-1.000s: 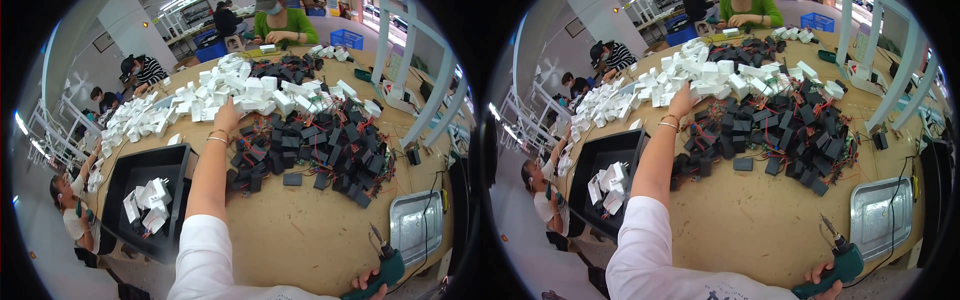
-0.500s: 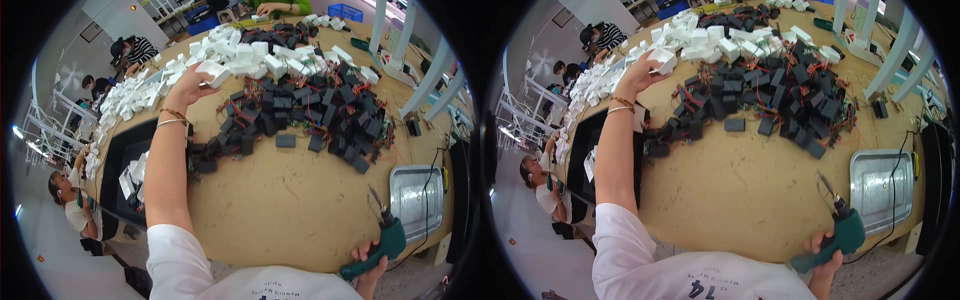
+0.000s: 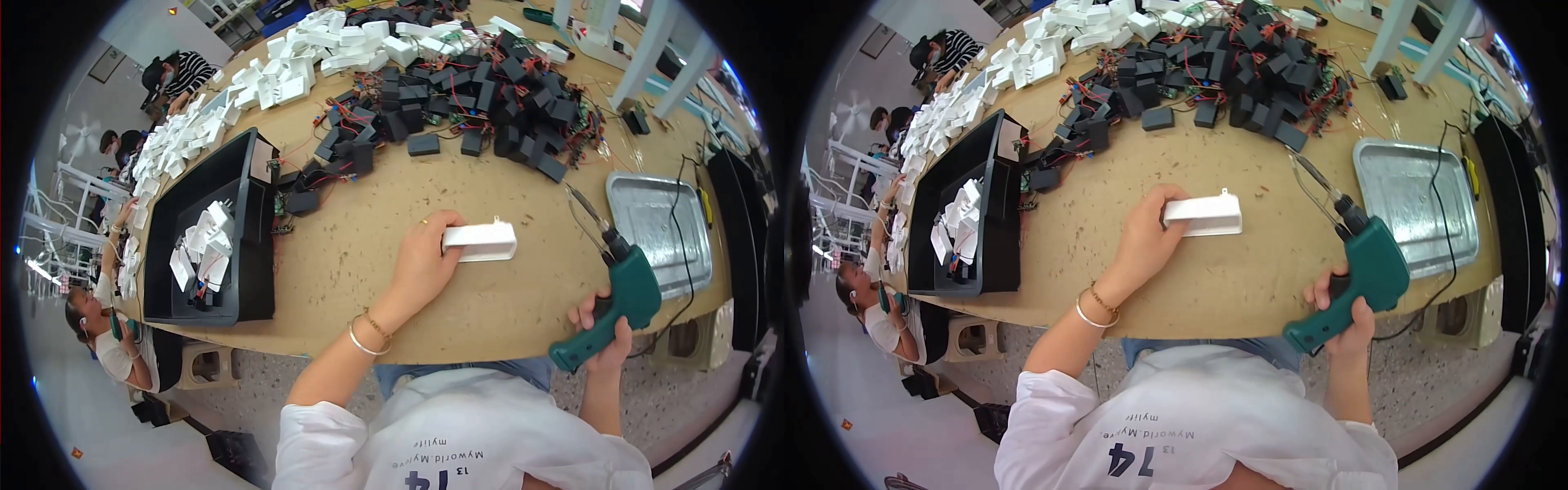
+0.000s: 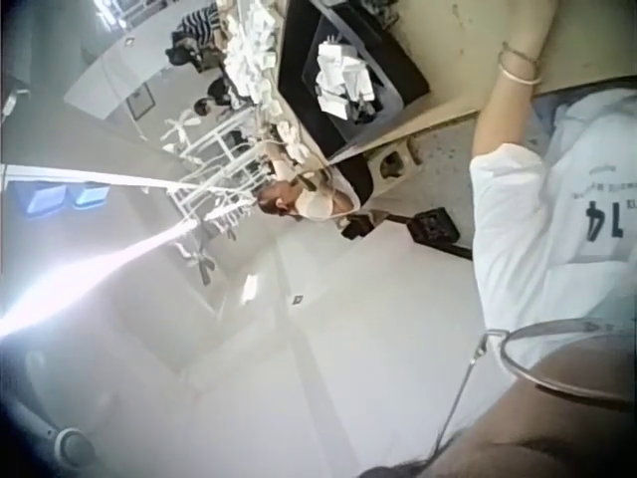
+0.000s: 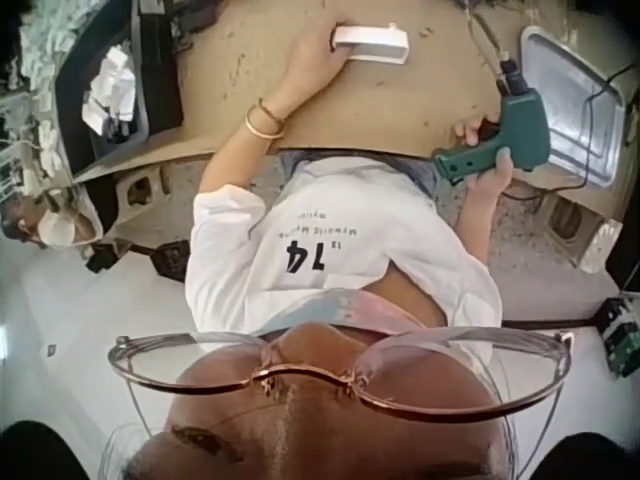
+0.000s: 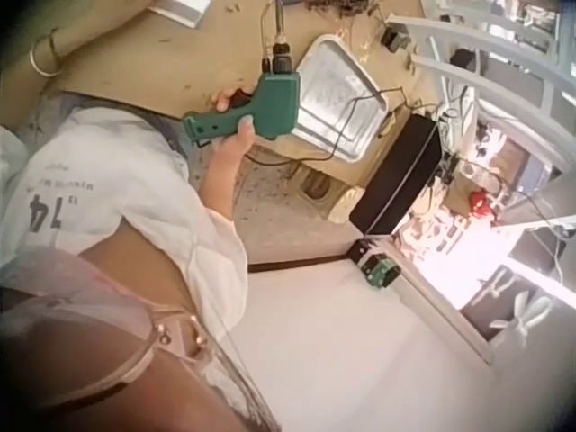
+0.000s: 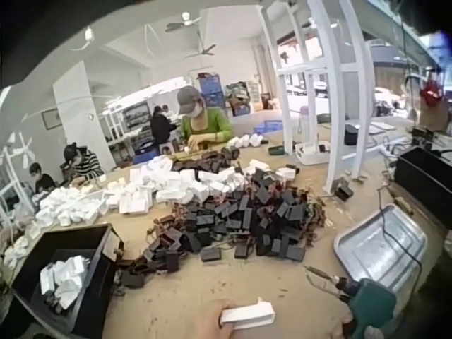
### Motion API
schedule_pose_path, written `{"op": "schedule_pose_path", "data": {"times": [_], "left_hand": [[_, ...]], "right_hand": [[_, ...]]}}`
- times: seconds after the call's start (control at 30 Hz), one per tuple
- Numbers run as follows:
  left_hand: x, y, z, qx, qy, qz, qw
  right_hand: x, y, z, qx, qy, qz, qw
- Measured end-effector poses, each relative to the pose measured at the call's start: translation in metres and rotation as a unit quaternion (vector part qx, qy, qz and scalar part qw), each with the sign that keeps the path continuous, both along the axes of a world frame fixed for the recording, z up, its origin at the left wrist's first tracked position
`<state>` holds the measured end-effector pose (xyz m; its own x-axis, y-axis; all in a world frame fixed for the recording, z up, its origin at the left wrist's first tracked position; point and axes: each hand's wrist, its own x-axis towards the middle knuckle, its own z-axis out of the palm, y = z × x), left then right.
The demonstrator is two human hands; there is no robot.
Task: Soldering wires and components into small white plastic housings at a manual assembly workstation.
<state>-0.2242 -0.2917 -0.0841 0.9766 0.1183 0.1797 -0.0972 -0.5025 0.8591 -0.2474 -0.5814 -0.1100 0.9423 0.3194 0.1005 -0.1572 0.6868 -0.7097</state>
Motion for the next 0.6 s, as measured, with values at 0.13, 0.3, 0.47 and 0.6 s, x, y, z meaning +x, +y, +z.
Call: {"op": "schedule_pose_path", "data": {"times": [0.13,0.3,0.47,0.6], "left_hand": [[-0.014,0.005,0.008,0.119,-0.019,-0.052,0.991],[-0.016,0.012,0.027,0.166,-0.063,-0.059,0.982],[0.046,0.091,0.025,0.298,-0.161,0.157,0.928],[0.073,0.118,0.024,0.518,-0.118,0.227,0.816]], "right_hand": [[0.0,0.002,0.005,-0.027,-0.02,-0.005,0.999],[-0.003,0.0,0.004,-0.026,-0.03,-0.023,0.999],[-0.004,0.001,0.003,-0.024,-0.029,-0.023,0.999],[-0.004,0.001,0.003,-0.021,-0.024,-0.016,0.999]]}}
